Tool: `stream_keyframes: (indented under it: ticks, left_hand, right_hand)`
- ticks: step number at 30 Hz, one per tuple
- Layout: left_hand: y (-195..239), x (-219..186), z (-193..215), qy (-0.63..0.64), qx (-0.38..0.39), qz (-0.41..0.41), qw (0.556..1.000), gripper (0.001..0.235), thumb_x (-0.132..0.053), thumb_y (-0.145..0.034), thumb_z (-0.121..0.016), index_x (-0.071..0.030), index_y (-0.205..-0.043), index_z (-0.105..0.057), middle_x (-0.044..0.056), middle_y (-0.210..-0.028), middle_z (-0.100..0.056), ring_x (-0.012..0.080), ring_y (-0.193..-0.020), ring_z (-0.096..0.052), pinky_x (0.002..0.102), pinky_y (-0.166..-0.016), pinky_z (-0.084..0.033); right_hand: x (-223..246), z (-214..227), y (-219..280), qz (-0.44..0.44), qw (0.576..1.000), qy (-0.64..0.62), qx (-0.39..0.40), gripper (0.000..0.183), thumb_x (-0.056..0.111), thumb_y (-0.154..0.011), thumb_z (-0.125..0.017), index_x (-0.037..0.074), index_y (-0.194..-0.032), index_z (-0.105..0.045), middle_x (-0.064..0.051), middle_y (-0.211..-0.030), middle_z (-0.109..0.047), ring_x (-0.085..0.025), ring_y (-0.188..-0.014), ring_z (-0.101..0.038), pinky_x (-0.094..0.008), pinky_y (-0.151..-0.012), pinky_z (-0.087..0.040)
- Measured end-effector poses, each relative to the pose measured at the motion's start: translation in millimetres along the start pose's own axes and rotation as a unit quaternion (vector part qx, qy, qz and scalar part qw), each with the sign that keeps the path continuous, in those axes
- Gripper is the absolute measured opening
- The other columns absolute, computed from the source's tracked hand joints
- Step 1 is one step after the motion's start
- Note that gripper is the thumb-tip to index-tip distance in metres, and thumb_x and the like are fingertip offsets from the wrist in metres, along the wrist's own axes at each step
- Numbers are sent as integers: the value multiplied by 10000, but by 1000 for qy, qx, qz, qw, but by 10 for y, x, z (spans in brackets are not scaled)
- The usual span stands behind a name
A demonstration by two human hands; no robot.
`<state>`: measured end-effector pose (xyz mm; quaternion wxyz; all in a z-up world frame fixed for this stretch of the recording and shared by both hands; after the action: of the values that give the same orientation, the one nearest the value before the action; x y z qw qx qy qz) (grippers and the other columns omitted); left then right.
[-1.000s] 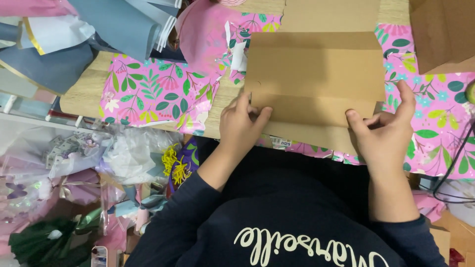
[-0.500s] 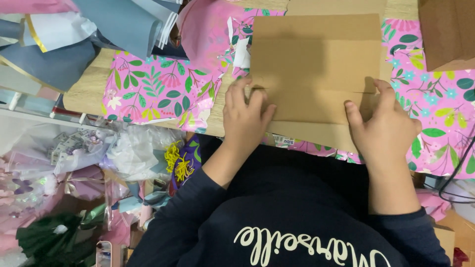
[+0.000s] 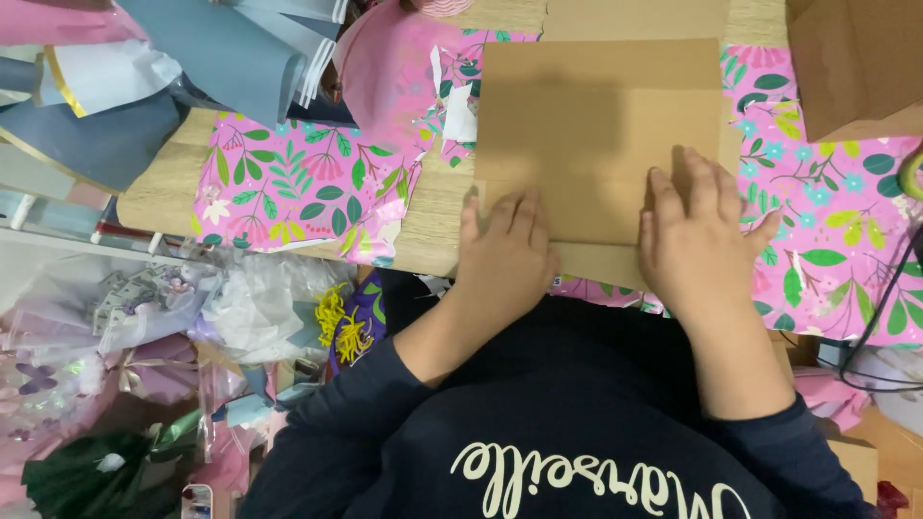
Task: The person assembles a small brown cardboard box by folding its flaps and securing them with a small piece of tape. They then smooth out a larger flat piece of cardboard on the table.
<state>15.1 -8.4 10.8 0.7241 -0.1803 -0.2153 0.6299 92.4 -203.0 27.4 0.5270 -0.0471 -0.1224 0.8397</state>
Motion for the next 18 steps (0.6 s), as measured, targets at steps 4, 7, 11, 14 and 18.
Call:
stream_keyframes:
  ticks: [4,7,11,14,18]
  left_hand:
    - [100,-125,-65,-34,112,19,993,756,-549,-878,-650,-11,-1408,-611,150,-1537,-519,289,-1397,-507,637,-1155,-325]
    - [51,-89,40,146,331,9,932,750,-379,-1053,-524,-52,-1638,-190,349,-1664,-134,498,-1549,-147,798,-1129,-60]
    - [121,-126,18,183,327,17,927,819,-437,-1051,-519,7,-1632,-149,374,-1668,10,522,-1556,-16,826,-1094,-66]
    - [95,-135,6,205,328,24,922,867,-462,-1048,-509,46,-1623,-106,359,-1673,34,527,-1550,48,853,-1060,-45]
    - [85,-158,-39,184,353,4,917,855,-448,-1058,-461,71,-1615,-71,295,-1700,11,425,-1574,46,828,-1064,-20]
  right_hand:
    - [334,116,-104,-16,964,-59,261,791,521,-941,-405,123,-1601,-230,-53,-1736,-85,-259,-1585,-64,-906,-1000,-169]
    - [502,22,-12,97,944,-85,305,743,478,-993,-383,146,-1635,-210,-93,-1749,-71,-294,-1601,-31,-876,-1048,-118]
    - [500,-185,89,152,941,-102,283,972,713,-947,-305,66,-1635,-73,-129,-1744,35,-277,-1599,57,-889,-1034,-95]
    - [489,-271,95,168,948,-82,259,1138,873,-878,-257,43,-1632,-62,-144,-1743,39,-290,-1600,64,-893,-1033,-97]
    - [493,-274,103,169,950,-66,252,1188,923,-850,-236,45,-1634,-76,-136,-1744,5,-290,-1602,23,-885,-1041,-124]
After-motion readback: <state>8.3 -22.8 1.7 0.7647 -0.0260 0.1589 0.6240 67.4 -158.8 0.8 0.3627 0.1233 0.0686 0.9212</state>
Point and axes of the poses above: each hand's wrist, its own y-axis away from the middle knuckle, its own z-axis out of the back of the hand, x = y × z, the point moved 2 cm from there along -y, towards the middle knuckle
